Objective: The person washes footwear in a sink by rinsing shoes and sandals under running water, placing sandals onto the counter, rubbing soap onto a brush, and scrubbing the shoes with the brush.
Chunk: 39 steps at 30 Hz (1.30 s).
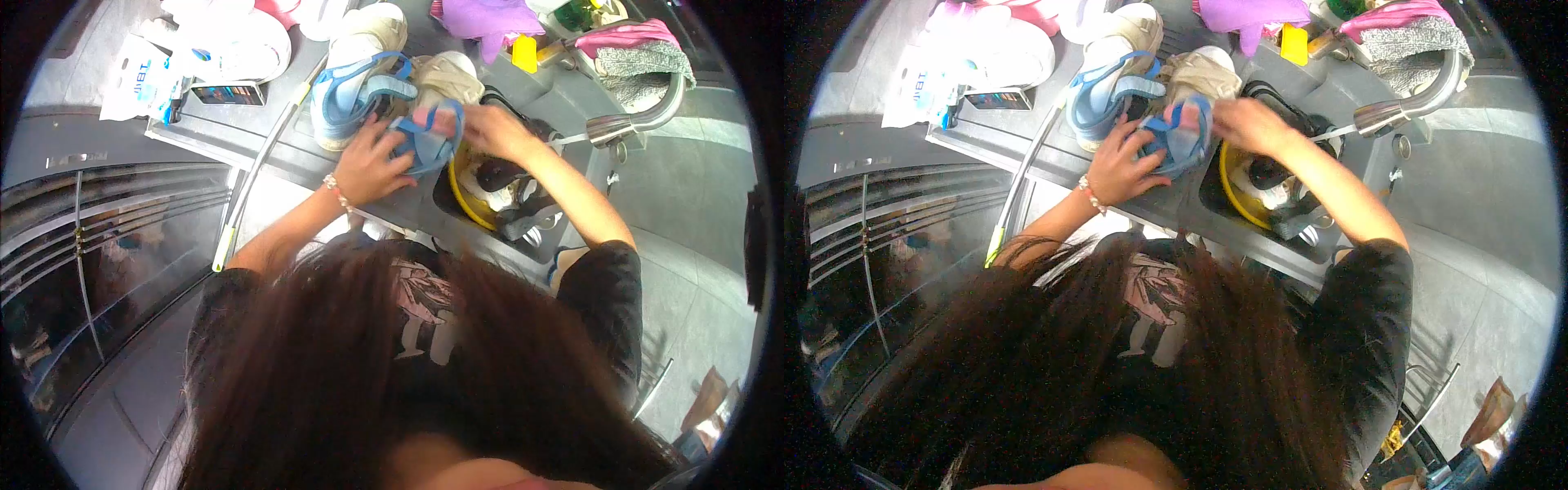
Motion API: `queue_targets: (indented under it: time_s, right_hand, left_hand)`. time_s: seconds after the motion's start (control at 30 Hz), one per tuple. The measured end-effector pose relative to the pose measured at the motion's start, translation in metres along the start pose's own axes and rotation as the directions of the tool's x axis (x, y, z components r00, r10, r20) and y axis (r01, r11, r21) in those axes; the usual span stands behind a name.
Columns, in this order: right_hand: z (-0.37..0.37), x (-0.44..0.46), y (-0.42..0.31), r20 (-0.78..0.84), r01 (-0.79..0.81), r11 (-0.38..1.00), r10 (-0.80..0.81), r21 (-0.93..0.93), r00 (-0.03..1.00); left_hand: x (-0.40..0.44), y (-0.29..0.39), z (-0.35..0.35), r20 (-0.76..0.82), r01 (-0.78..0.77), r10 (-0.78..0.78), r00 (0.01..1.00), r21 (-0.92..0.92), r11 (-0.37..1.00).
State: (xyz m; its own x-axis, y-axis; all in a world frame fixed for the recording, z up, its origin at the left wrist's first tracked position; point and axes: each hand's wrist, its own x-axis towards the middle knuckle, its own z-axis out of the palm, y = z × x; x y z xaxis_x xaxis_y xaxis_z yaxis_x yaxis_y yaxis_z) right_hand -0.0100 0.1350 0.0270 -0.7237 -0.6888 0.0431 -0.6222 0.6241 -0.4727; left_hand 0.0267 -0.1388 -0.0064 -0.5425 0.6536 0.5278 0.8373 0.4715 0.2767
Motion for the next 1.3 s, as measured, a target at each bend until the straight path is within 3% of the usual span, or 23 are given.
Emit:
queue_targets:
  time_s: [0.03,0.1,0.17,0.2,0.23,0.3,0.33,0.37,0.43,0.5,0.57,0.63,0.7,0.73,0.77,0.83,0.9,0.93,1.0,1.1,1.13,1.23,1.3]
  right_hand:
    - [-0.008,0.001,0.003,0.044,-0.1,0.991,0.104,-0.089,0.994]
    - [0.008,0.001,0.002,-0.203,-0.111,0.994,0.114,0.025,0.973]
    - [0.022,-0.012,-0.007,-0.261,-0.127,0.984,0.156,0.125,0.953]
    - [0.018,-0.019,-0.029,-0.106,-0.248,0.954,0.267,0.167,0.958]
    - [0.019,-0.029,-0.029,-0.118,-0.131,0.98,0.15,0.152,0.982]
    - [0.013,-0.04,-0.026,-0.144,-0.108,0.988,0.123,0.109,0.982]
    - [0.009,-0.039,-0.016,-0.099,-0.17,0.985,0.168,-0.014,0.981]
    - [0.009,-0.037,-0.012,-0.212,-0.284,0.949,0.308,0.134,0.927]
    - [0.036,-0.03,-0.003,-0.332,-0.247,0.968,0.246,0.039,0.911]
    - [0.042,-0.039,-0.016,-0.236,-0.288,0.951,0.307,0.114,0.922]
    - [0.031,-0.063,-0.028,-0.267,-0.328,0.909,0.393,0.257,0.88]
    - [0.023,-0.102,-0.034,-0.432,-0.411,0.861,0.506,0.3,0.746]
    - [0.037,-0.138,-0.038,-0.673,-0.239,0.833,0.546,0.498,0.499]
    - [0.053,-0.167,-0.029,-0.535,-0.282,0.666,0.733,0.691,0.42]
    - [0.062,-0.191,-0.021,-0.492,-0.36,0.604,0.793,0.711,0.359]
    - [0.059,-0.211,-0.018,-0.61,-0.189,0.661,0.746,0.726,0.265]
    - [0.051,-0.234,-0.019,-0.585,-0.187,0.61,0.792,0.77,0.175]
    - [0.054,-0.243,-0.017,-0.576,-0.22,0.599,0.801,0.77,0.164]
    - [0.061,-0.258,-0.009,-0.645,-0.348,0.654,0.747,0.671,0.16]
    - [0.078,-0.267,0.007,-0.749,-0.499,0.739,0.619,0.453,0.236]
    - [0.078,-0.268,0.009,-0.71,-0.542,0.709,0.654,0.452,0.263]
    - [0.083,-0.263,0.034,-0.686,-0.59,0.707,0.65,0.39,0.326]
    - [0.086,-0.254,0.053,-0.578,-0.662,0.687,0.682,0.298,0.448]
  left_hand:
    - [0.001,0.001,0.004,-0.059,-0.077,0.079,0.995,0.037,0.996]
    - [0.001,0.009,0.012,-0.038,0.01,-0.012,0.999,-0.039,0.999]
    - [-0.005,0.014,0.02,-0.035,0.056,-0.059,0.998,-0.072,0.996]
    - [-0.011,0.018,0.023,-0.034,0.056,-0.058,0.998,-0.075,0.996]
    - [-0.015,0.019,0.025,0.024,0.078,-0.075,0.997,-0.144,0.987]
    - [-0.016,0.026,0.028,0.095,0.098,-0.078,0.992,-0.219,0.971]
    - [-0.01,0.032,0.032,0.012,0.218,-0.22,0.975,-0.212,0.953]
    - [-0.004,0.036,0.036,-0.072,0.329,-0.352,0.933,-0.217,0.919]
    - [0.001,0.043,0.045,-0.087,0.358,-0.381,0.92,-0.203,0.911]
    - [0.01,0.046,0.054,-0.134,0.442,-0.463,0.876,-0.162,0.883]
    - [0.018,0.046,0.042,-0.133,0.381,-0.416,0.9,-0.226,0.897]
    - [0.043,0.051,0.022,-0.154,0.194,-0.221,0.963,-0.173,0.966]
    - [0.071,0.064,0.02,-0.17,0.108,-0.139,0.976,-0.181,0.977]
    - [0.083,0.068,0.028,-0.106,0.083,-0.118,0.987,-0.288,0.954]
    - [0.093,0.071,0.037,-0.036,0.068,-0.089,0.995,-0.39,0.918]
    - [0.113,0.077,0.067,0.019,-0.042,0.052,0.998,-0.359,0.933]
    - [0.131,0.08,0.105,0.089,-0.092,0.139,0.986,-0.403,0.911]
    - [0.134,0.085,0.126,0.1,-0.107,0.16,0.982,-0.405,0.908]
    - [0.132,0.094,0.173,0.131,0.059,0.017,0.991,-0.554,0.83]
    - [0.099,0.102,0.241,0.045,0.066,-0.051,0.998,-0.441,0.895]
    - [0.09,0.103,0.246,0.118,0.175,-0.139,0.983,-0.404,0.898]
    - [0.073,0.106,0.24,0.206,0.169,-0.102,0.973,-0.342,0.924]
    - [0.073,0.108,0.237,0.188,0.189,-0.117,0.975,-0.431,0.882]
